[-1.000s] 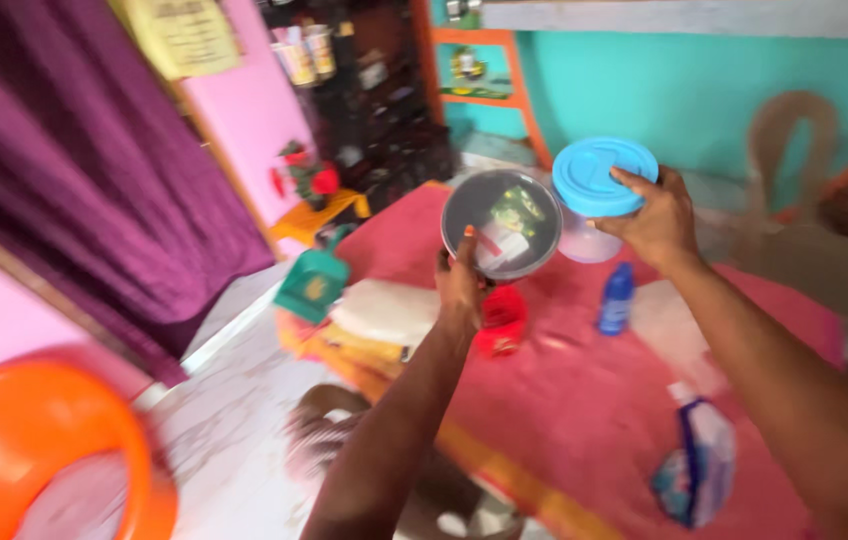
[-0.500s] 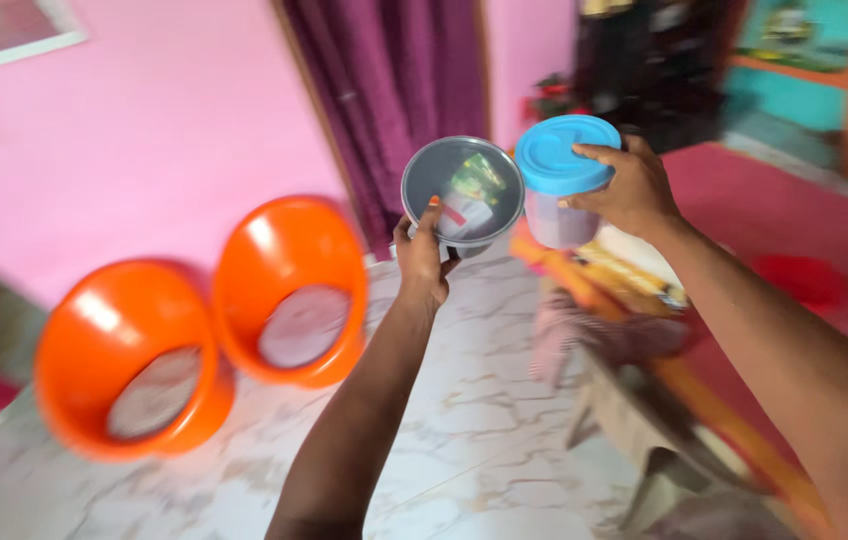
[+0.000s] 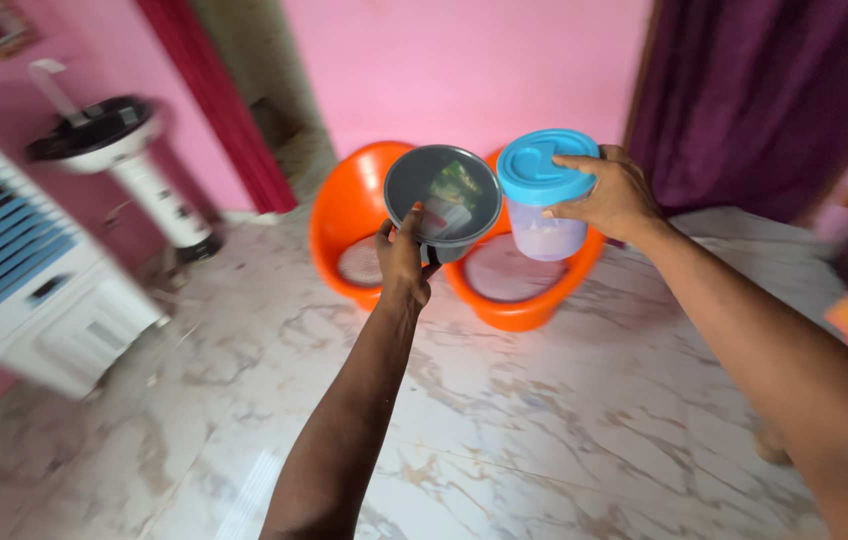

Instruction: The person wipes a table with a cloth, then picks up several plastic containers and a metal bowl from the table. They carry the items to a kitchen shelf and place them among other containers and cookware.

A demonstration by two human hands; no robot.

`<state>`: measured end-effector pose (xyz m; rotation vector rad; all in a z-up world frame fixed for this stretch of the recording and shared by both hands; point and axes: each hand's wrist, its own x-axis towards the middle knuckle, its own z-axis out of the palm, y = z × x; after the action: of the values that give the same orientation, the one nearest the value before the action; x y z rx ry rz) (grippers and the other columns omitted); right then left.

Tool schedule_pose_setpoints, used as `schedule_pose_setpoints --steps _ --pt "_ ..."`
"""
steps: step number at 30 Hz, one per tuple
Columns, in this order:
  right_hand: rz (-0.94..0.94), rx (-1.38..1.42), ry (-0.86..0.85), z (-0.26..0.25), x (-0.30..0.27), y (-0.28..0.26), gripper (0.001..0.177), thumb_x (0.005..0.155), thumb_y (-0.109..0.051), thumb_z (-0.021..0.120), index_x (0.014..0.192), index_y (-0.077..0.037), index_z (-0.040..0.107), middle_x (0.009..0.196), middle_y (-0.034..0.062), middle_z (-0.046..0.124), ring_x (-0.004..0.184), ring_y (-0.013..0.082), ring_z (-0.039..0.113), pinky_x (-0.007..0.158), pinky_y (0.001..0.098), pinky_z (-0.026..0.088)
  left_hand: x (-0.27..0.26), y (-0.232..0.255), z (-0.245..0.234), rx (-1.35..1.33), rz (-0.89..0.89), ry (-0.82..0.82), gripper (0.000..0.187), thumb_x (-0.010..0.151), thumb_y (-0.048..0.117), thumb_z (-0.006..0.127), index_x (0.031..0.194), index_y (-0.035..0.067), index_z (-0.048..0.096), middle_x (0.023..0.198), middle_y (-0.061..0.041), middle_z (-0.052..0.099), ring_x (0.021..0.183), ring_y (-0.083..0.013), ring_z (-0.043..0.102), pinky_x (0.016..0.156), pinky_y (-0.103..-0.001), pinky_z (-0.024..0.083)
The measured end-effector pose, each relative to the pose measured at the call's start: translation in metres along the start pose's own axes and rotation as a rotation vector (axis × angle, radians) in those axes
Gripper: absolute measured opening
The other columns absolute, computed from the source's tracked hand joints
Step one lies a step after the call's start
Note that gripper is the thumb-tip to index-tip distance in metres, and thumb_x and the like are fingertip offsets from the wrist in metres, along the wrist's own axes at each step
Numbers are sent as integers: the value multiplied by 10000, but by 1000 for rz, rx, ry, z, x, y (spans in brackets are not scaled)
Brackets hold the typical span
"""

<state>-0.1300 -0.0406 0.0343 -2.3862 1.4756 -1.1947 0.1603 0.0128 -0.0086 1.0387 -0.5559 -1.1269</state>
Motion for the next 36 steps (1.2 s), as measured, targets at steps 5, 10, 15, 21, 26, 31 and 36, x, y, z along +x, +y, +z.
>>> schedule_pose_setpoints --steps 5,10,15,21,26,31,36 --pt "-68 88 -165 89 59 -46 823 599 -377 963 1363 -227 698 1138 170 624 1072 328 605 956 430 517 45 29 -80 -36 64 199 946 774 396 775 1514 148 242 1489 -181 491 1383 -342 505 958 -637 532" --pt "-177 168 -259 187 119 -65 809 587 -376 958 1342 -233 704 1238 184 604 1142 344 602 1001 435 497 102 40 -148 -15 76 375 975 787 428 788 1553 168 244 1538 -173 466 1362 -338 484 954 -626 481" --pt "-301 229 -297 280 186 -88 809 580 -382 955 1336 -240 704 1248 177 613 1192 347 594 1040 430 487 155 62 -204 -57 121 476 1048 752 426 813 1576 172 216 1509 -211 477 1368 -352 520 981 -591 531" --pt "-338 282 -405 387 236 -158 791 612 -376 945 1351 -236 699 1250 177 604 1196 342 591 1039 430 489 178 91 -284 -48 149 628 1061 758 411 819 1583 168 197 1522 -198 444 1386 -333 479 988 -583 522" --pt "-359 358 -443 486 272 -223 789 597 -383 965 1327 -220 710 1290 194 571 1205 358 573 1021 437 481 209 130 -371 -45 145 733 1082 739 437 803 1586 166 187 1508 -234 470 1368 -375 534 1021 -573 497" --pt "-357 523 -522 587 312 -278 793 588 -420 933 1324 -228 706 1262 172 663 1153 312 673 1020 406 530 279 181 -457 35 182 742 1069 743 475 812 1577 147 231 1502 -231 486 1359 -353 505 1001 -597 479" --pt "-323 431 -468 661 383 -327 802 595 -398 950 1340 -214 713 1275 204 624 1176 332 629 1009 423 515 369 247 -511 108 178 732 1024 749 486 804 1568 159 282 1486 -209 499 1342 -343 534 1005 -574 502"
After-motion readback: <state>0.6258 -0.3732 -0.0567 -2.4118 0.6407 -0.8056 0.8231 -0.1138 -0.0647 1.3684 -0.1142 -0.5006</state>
